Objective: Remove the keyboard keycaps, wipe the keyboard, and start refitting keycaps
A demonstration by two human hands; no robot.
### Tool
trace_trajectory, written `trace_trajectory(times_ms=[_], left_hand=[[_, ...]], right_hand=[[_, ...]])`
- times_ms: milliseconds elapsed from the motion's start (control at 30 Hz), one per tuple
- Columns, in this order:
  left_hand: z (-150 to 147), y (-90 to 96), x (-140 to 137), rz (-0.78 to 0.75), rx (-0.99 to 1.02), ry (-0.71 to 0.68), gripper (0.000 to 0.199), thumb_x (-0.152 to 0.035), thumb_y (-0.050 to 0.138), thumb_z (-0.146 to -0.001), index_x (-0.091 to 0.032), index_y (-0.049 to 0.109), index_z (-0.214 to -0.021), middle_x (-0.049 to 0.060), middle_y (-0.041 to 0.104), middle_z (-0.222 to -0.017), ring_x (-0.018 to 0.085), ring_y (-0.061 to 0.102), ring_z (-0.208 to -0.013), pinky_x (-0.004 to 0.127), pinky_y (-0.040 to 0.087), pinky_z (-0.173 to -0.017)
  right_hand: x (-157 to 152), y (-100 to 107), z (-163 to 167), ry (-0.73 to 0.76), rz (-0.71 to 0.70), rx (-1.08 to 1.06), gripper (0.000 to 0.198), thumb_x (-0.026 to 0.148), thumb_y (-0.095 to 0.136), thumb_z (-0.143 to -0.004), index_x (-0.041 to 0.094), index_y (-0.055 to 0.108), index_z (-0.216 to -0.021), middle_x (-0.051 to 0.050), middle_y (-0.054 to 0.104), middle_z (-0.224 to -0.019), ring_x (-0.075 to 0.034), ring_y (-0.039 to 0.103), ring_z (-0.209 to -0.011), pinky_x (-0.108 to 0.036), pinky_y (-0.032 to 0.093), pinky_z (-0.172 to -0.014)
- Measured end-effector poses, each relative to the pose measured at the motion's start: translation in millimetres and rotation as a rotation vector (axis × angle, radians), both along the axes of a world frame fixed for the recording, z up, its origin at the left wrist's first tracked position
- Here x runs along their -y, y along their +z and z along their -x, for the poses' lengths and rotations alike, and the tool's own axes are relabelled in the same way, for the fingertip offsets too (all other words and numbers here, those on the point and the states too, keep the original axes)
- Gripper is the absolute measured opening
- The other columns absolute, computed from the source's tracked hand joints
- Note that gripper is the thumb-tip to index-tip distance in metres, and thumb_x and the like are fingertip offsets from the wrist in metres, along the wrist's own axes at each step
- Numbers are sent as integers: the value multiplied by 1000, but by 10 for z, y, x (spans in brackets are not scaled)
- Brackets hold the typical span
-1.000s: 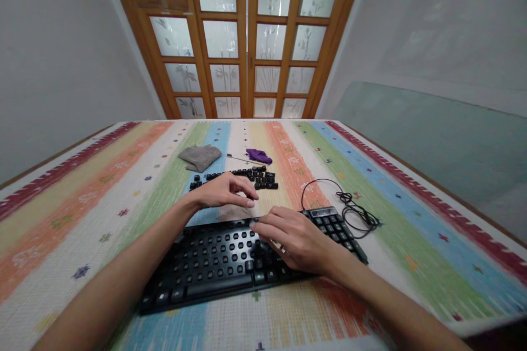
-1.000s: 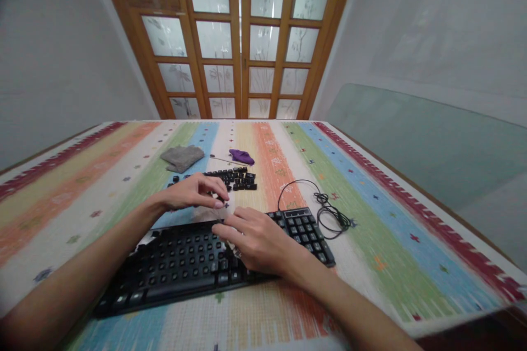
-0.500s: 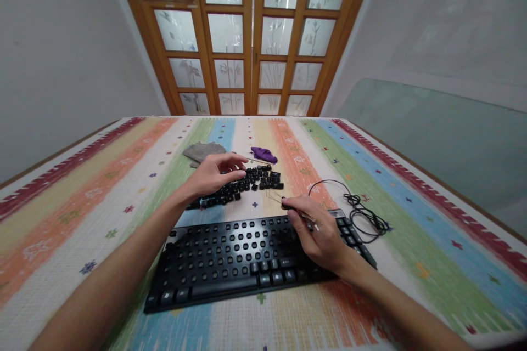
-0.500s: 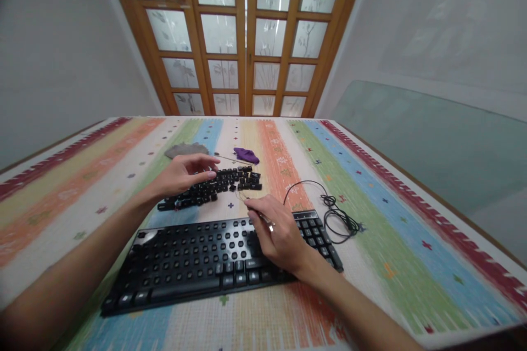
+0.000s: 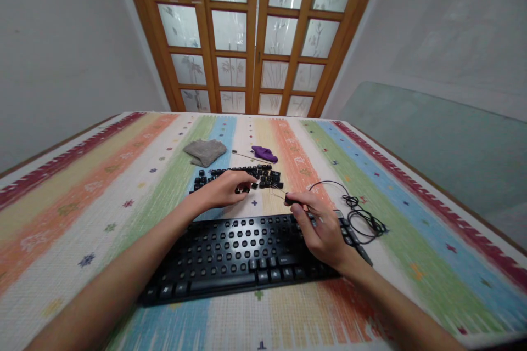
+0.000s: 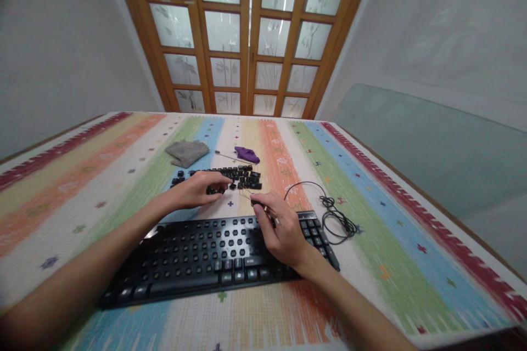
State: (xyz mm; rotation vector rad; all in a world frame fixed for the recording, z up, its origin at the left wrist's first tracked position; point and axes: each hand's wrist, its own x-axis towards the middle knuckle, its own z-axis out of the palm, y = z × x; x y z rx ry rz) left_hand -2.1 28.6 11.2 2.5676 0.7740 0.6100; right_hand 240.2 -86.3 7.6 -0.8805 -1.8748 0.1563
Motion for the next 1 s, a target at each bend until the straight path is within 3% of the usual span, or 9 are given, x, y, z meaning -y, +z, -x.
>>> trace_trajectory(times_ms=[133,267,467,633,767,933,1000], left_hand=[[-11,-123,1,-56,-20,-5,42,-13,66,-79,-19,63,-120,5,69,-93,21,59,-89,34,47,-83],[-13,-186,-4,-95,-60,12,35,-13,67,-79,-17,66,-114,7,69,-95,23,56,-91,34,45,-81],[-8,-218,-29,-153,-88,17,34,-13,66,-79,-16,66,-113,8,70,-96,24,55,-93,36,44,-84],[0,-233,-34,-140,-95,53,45,-12,67,-78,-15,61,-122,8,67,-98,25,55,-95,37,44,-85],[2,-220,-35,-125,-134,85,49,-12,70,-76,-12,59,-123,9,65,-96,26,56,-95,36,44,-84],[0,-206,-26,-171,-183,83,44,-13,67,-77,-14,60,-120,7,66,-95,24,56,-94,34,44,-83],[-4,-209,-22,-180,-195,84,43,-11,64,-77,-14,59,-120,7,66,-97,24,57,-95,34,45,-84]], right_hand=[[18,15,6,18,34,9,17,17,49,-96,20,61,-108,-6,70,-90,-18,67,-83,-33,56,-72],[42,34,1,38,113,27,15,23,50,-97,20,63,-101,-7,71,-88,-18,67,-80,-31,55,-70],[97,84,21,269,429,80,24,31,49,-99,18,66,-86,-4,70,-81,-14,66,-71,-27,52,-69],[144,94,96,415,572,134,36,32,49,-99,17,64,-70,-2,69,-77,-13,63,-67,-26,49,-69],[176,21,167,419,670,73,39,33,49,-99,16,63,-68,-4,69,-79,-12,63,-66,-25,48,-64],[169,-84,250,368,936,-89,36,44,49,-98,15,61,-80,-2,65,-66,-11,58,-51,-22,43,-48],[179,-68,280,360,935,-67,37,44,47,-99,16,60,-79,-2,64,-65,-11,58,-52,-22,43,-50]])
